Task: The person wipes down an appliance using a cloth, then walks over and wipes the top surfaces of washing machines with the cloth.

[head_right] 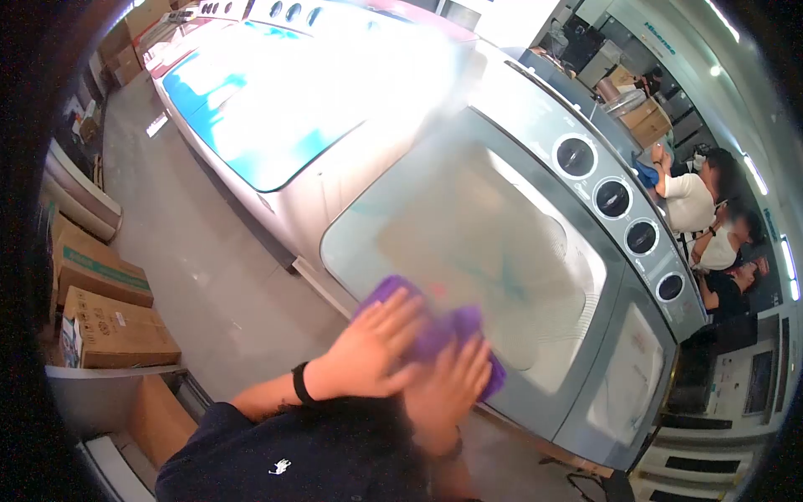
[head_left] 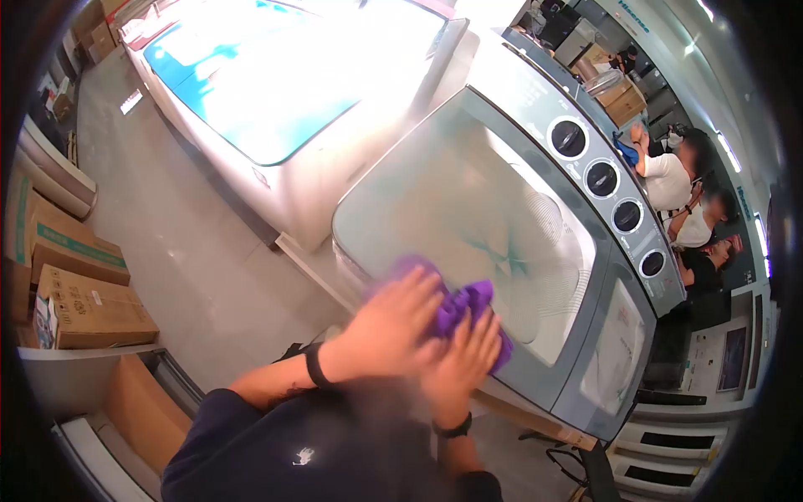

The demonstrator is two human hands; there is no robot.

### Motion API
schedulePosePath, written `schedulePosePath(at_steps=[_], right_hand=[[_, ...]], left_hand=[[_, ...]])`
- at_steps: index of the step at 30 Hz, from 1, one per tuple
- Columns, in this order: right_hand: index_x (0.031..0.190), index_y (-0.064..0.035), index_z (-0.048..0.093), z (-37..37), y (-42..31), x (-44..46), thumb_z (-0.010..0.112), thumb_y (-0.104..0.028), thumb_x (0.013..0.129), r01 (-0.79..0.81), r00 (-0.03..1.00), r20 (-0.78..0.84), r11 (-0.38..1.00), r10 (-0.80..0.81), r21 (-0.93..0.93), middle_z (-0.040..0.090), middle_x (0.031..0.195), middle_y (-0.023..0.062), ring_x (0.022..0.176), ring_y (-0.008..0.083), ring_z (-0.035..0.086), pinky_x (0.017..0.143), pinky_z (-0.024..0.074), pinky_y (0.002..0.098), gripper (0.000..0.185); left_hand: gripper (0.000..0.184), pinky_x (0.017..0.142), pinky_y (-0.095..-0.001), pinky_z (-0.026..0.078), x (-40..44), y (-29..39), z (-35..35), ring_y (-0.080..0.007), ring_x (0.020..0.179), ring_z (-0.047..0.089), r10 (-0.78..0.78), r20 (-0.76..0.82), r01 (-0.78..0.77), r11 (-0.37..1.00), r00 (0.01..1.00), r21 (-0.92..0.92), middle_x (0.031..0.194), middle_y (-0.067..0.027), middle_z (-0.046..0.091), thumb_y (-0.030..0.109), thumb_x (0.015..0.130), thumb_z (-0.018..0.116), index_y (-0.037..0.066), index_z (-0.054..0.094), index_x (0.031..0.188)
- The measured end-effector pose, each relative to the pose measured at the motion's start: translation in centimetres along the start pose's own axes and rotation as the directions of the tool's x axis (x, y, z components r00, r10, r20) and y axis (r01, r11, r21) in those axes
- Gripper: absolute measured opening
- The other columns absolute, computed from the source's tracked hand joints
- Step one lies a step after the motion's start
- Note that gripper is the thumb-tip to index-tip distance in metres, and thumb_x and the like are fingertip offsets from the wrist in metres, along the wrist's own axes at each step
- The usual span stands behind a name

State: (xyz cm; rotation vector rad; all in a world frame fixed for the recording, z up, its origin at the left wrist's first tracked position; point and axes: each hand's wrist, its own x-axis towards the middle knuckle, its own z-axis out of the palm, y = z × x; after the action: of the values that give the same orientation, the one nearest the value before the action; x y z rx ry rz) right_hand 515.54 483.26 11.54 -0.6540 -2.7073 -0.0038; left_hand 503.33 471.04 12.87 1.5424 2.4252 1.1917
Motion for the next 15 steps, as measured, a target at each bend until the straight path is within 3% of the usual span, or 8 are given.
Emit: schedulePosePath(at_steps=[3, 6, 8, 11, 13, 15], right_hand=[[0.14, 0.0022, 0.048, 0.8, -3.4, 2.3, 0.054, -0.03, 0.095, 0.13, 0.991, -0.025, 0.986, -0.128, 0.1, 0.039, 0.153, 0.0297, 0.143, 0.0481, 0.036, 0.115, 0.0285, 0.0596, 0.056], [0.137, 0.001, 0.052, 0.8, -4.9, 4.1, 0.057, -0.031, 0.096, 0.187, 0.982, -0.059, 0.974, -0.181, 0.127, 0.048, 0.145, 0.0301, 0.136, 0.0485, 0.044, 0.109, 0.036, 0.0587, 0.053], [0.136, 0.0021, 0.052, 1.4, -3.2, 3.9, 0.058, -0.027, 0.095, 0.233, 0.972, -0.07, 0.938, -0.222, 0.255, 0.049, 0.143, 0.0304, 0.135, 0.0482, 0.045, 0.107, 0.038, 0.0577, 0.051], [0.136, 0.0026, 0.052, 0.2, 0.3, 2.8, 0.06, -0.022, 0.093, 0.201, 0.98, -0.077, 0.926, -0.186, 0.321, 0.05, 0.142, 0.0301, 0.133, 0.0481, 0.047, 0.106, 0.0396, 0.0567, 0.05], [0.135, 0.0007, 0.055, -1.3, 3.7, 0.8, 0.064, -0.019, 0.089, 0.125, 0.991, -0.091, 0.933, -0.099, 0.337, 0.052, 0.142, 0.028, 0.131, 0.0477, 0.049, 0.106, 0.0402, 0.0558, 0.051], [0.135, -0.001, 0.057, -2.4, 7.2, -1.6, 0.065, -0.019, 0.087, 0.007, 0.998, -0.069, 0.974, 0.009, 0.226, 0.052, 0.142, 0.0267, 0.132, 0.0469, 0.048, 0.107, 0.0399, 0.0554, 0.052]], left_hand=[[0.057, 0.114, -0.0558, 0.035, 0.1, -2.4, -1.5, -0.0428, 0.144, 0.039, -0.121, -0.084, 0.129, 0.986, 0.989, 0.102, 0.15, -0.0228, 0.047, 0.029, 0.087, 0.064, 0.003, 0.056, 0.137], [0.053, 0.113, -0.0563, 0.033, 0.5, -3.1, -2.5, -0.0432, 0.144, 0.039, -0.189, -0.134, 0.211, 0.963, 0.973, 0.171, 0.151, -0.0227, 0.046, 0.025, 0.088, 0.06, 0.0, 0.056, 0.134], [0.056, 0.113, -0.0584, 0.032, 0.9, -2.3, -0.8, -0.0444, 0.145, 0.035, -0.202, -0.188, 0.249, 0.929, 0.961, 0.275, 0.151, -0.0237, 0.045, 0.029, 0.088, 0.059, -0.003, 0.056, 0.133], [0.063, 0.112, -0.0601, 0.03, 1.8, 0.5, 1.8, -0.0453, 0.146, 0.032, -0.149, -0.121, 0.182, 0.923, 0.981, 0.339, 0.151, -0.0247, 0.044, 0.037, 0.086, 0.06, -0.005, 0.056, 0.133], [0.068, 0.111, -0.0609, 0.029, 2.6, 2.5, 4.1, -0.0452, 0.147, 0.032, -0.04, -0.01, 0.041, 0.967, 0.999, 0.253, 0.151, -0.0249, 0.044, 0.042, 0.085, 0.06, -0.005, 0.056, 0.134], [0.076, 0.11, -0.0607, 0.03, 3.5, 4.9, 6.6, -0.0447, 0.147, 0.032, 0.061, 0.112, -0.079, 0.982, 0.992, 0.172, 0.151, -0.0254, 0.044, 0.051, 0.084, 0.06, -0.006, 0.055, 0.134]])
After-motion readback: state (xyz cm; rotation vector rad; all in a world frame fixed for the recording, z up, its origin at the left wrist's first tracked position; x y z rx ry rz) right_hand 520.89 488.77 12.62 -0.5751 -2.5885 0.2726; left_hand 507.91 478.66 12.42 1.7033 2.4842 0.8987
